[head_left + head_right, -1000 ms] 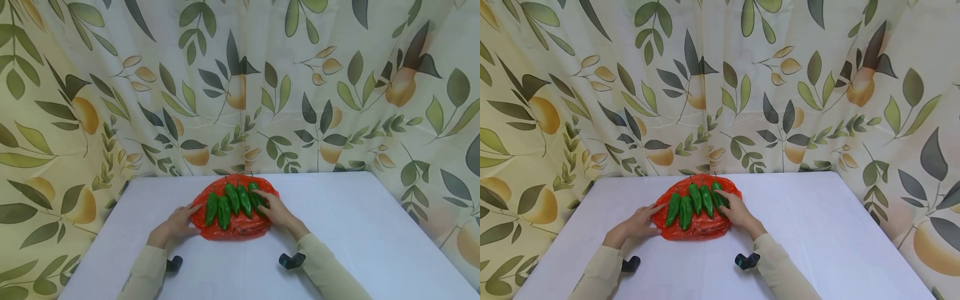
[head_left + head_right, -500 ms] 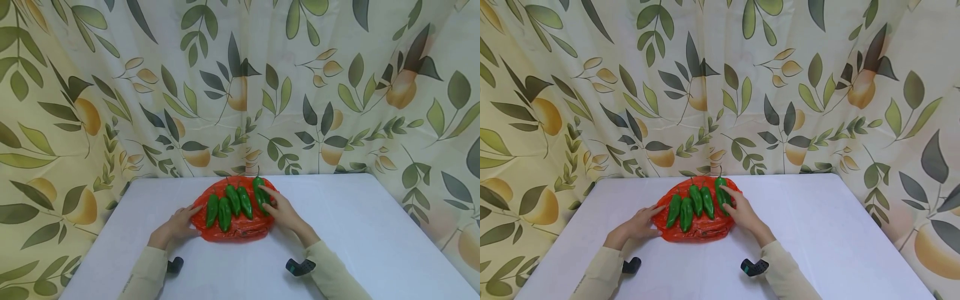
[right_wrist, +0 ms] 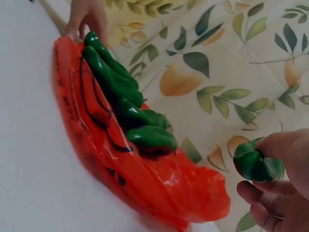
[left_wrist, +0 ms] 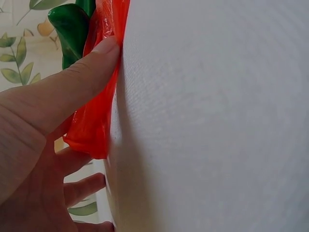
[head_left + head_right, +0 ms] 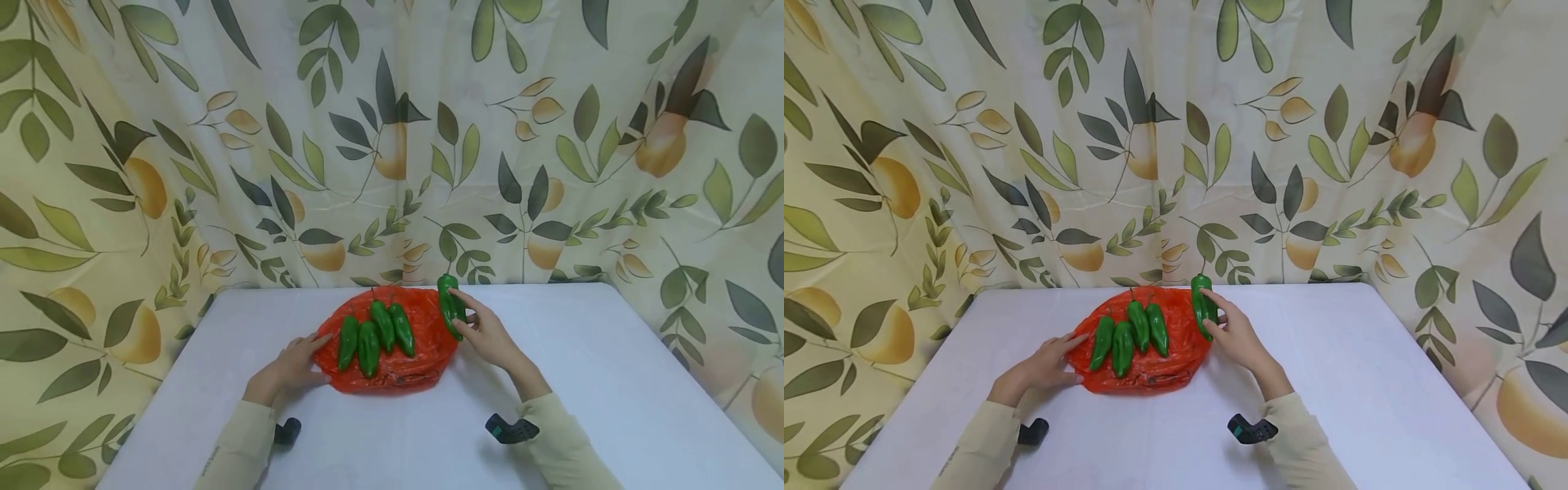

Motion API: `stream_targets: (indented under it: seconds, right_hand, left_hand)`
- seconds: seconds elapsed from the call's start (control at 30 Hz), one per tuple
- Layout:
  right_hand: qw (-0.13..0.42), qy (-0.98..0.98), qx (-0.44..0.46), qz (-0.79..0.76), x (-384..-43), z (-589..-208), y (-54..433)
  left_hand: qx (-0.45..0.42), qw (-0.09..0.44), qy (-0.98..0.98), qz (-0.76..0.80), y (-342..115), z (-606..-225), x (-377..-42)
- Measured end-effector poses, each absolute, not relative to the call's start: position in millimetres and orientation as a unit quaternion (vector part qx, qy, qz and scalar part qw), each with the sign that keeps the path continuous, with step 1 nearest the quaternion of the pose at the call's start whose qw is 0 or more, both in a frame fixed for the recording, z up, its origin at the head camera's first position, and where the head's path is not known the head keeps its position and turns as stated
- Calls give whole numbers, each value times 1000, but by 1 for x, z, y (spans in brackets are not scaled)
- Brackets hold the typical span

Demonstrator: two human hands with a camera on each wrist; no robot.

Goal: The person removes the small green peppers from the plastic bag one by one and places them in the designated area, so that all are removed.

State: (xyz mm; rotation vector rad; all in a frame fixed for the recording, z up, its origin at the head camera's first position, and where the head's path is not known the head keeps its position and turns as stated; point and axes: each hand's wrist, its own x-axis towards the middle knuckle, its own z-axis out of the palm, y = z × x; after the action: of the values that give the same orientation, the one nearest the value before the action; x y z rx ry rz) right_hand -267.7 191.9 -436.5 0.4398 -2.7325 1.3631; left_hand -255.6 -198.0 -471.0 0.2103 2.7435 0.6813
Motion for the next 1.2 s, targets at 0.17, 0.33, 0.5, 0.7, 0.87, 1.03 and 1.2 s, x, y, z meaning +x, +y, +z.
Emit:
stream_targets:
  seconds: [0.17,0.33,0.5,0.7,0.87,1.03,1.2]
  right_hand:
    - [27,-891,127,434,-267,-440,204]
    - [38,-898,124,421,-271,-444,213]
    - [31,-900,115,418,-275,-449,224]
    - [4,-910,84,405,-280,-457,234]
    - [-11,-916,71,394,-282,-460,237]
    - [-36,-920,66,385,-281,-464,238]
    - [-64,-922,59,377,-280,-467,238]
  left_hand:
    - [83,155,958,228,-197,-475,-254]
    - [83,148,960,222,-197,-475,-254]
    - [82,149,960,223,-197,-475,-255]
    - [84,149,960,223,-197,-475,-254]
    - [81,150,960,224,-197,-470,-253]
    - [82,145,962,218,-197,-466,-255]
    - [81,146,961,219,-196,-467,-255]
